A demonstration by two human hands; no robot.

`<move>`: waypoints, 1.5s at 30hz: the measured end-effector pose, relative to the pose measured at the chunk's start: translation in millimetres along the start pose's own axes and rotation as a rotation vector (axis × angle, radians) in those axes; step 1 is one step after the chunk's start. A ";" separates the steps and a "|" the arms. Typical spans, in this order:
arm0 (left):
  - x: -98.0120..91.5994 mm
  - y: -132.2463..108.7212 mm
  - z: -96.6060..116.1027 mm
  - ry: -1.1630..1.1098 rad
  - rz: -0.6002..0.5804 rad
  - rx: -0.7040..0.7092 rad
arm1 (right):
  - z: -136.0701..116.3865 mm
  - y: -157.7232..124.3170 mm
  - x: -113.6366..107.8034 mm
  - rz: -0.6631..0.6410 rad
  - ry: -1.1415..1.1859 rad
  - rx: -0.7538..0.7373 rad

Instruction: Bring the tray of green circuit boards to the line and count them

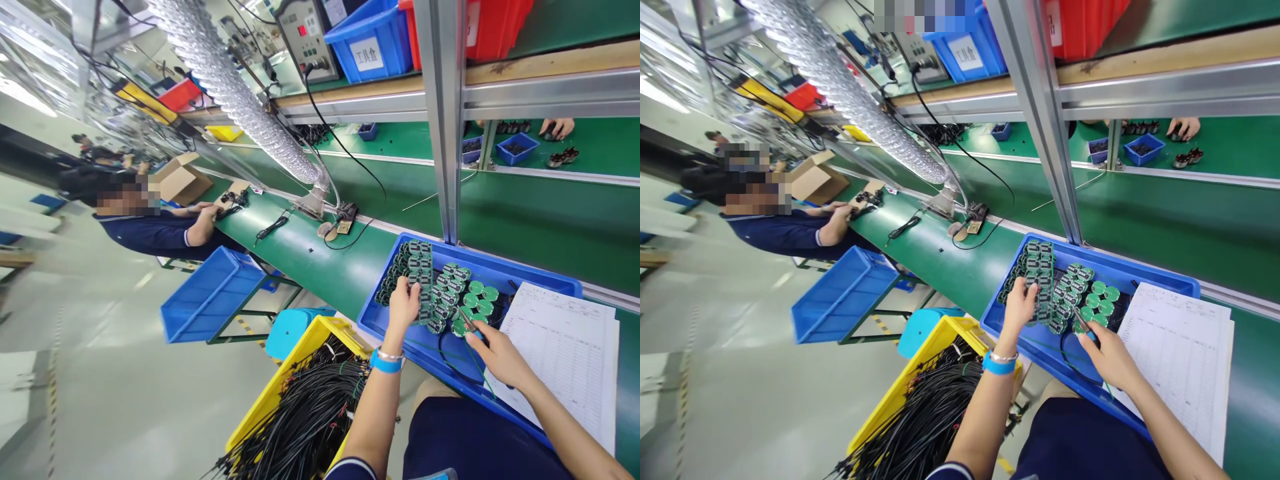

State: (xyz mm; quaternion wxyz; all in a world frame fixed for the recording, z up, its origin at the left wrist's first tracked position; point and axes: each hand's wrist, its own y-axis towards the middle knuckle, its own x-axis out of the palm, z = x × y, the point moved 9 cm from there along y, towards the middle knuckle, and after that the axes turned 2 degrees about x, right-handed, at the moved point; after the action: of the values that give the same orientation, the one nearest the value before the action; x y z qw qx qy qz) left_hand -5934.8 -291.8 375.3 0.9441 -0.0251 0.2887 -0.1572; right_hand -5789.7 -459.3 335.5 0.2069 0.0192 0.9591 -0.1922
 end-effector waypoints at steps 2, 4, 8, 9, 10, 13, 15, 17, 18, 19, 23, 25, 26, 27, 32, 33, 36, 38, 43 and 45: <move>-2.3 -20.0 6.1 -0.158 -0.102 -0.025 | -10.9 7.1 -7.7 0.049 0.049 -0.030; -0.2 -39.0 12.5 -0.291 -0.189 -0.046 | -20.4 12.1 -11.6 0.074 0.084 -0.058; 8.7 -62.0 15.9 -0.472 -0.248 -0.065 | -31.2 11.6 -13.5 0.094 0.123 -0.082; 10.6 -64.7 14.6 -0.503 -0.246 -0.067 | -32.2 9.5 -13.9 0.100 0.127 -0.081; 12.2 -66.7 13.0 -0.529 -0.239 -0.066 | -32.8 7.1 -14.4 0.106 0.128 -0.079; 13.8 -70.9 8.9 -0.581 -0.212 -0.054 | -33.6 -0.2 -16.4 0.117 0.126 -0.076; 12.2 -72.9 7.5 -0.595 -0.192 -0.049 | -33.7 -3.9 -16.8 0.112 0.126 -0.077; 9.9 -74.3 7.3 -0.597 -0.177 -0.049 | -32.8 -6.5 -16.3 0.105 0.135 -0.077; 8.8 -74.7 7.7 -0.595 -0.169 -0.048 | -32.0 -7.5 -15.3 0.099 0.146 -0.077; 8.6 -75.0 8.8 -0.591 -0.165 -0.039 | -31.1 -8.3 -13.3 0.086 0.163 -0.079; 24.0 -78.5 11.9 -0.557 -0.231 -0.011 | -29.0 -10.0 7.5 -0.062 0.279 -0.127; 32.1 -80.2 9.0 -0.535 -0.248 -0.012 | -25.4 -9.0 20.4 -0.141 0.316 -0.140; 32.7 -79.8 6.6 -0.520 -0.239 -0.011 | -21.2 -7.5 25.6 -0.162 0.312 -0.131; 30.3 -77.9 4.3 -0.497 -0.222 -0.005 | -14.9 -5.4 29.7 -0.170 0.292 -0.108; 0.0 -41.3 -0.1 -0.250 -0.157 0.074 | 34.9 0.9 39.1 -0.155 -0.034 0.133; -1.0 -30.2 0.5 -0.180 -0.169 0.098 | 42.8 -0.6 40.0 -0.159 -0.110 0.171; 16.7 -1.7 -2.6 0.031 -0.242 0.139 | 53.8 -8.1 42.1 -0.188 -0.277 0.225; 33.6 8.7 -9.9 0.173 -0.253 0.126 | 53.4 -13.6 41.7 -0.211 -0.341 0.230; 32.8 8.5 -18.2 0.495 -0.069 0.078 | 47.5 -20.3 32.5 -0.236 -0.391 0.223; 17.0 9.1 -12.8 0.579 0.042 0.088 | 45.6 -19.5 29.4 -0.236 -0.387 0.213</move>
State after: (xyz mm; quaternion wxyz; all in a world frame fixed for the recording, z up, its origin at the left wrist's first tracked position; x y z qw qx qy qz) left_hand -5925.9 -287.9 354.3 0.8256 0.0676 0.5396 -0.1505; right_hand -5801.0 -495.7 292.3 0.3595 -0.1083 0.8716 -0.3153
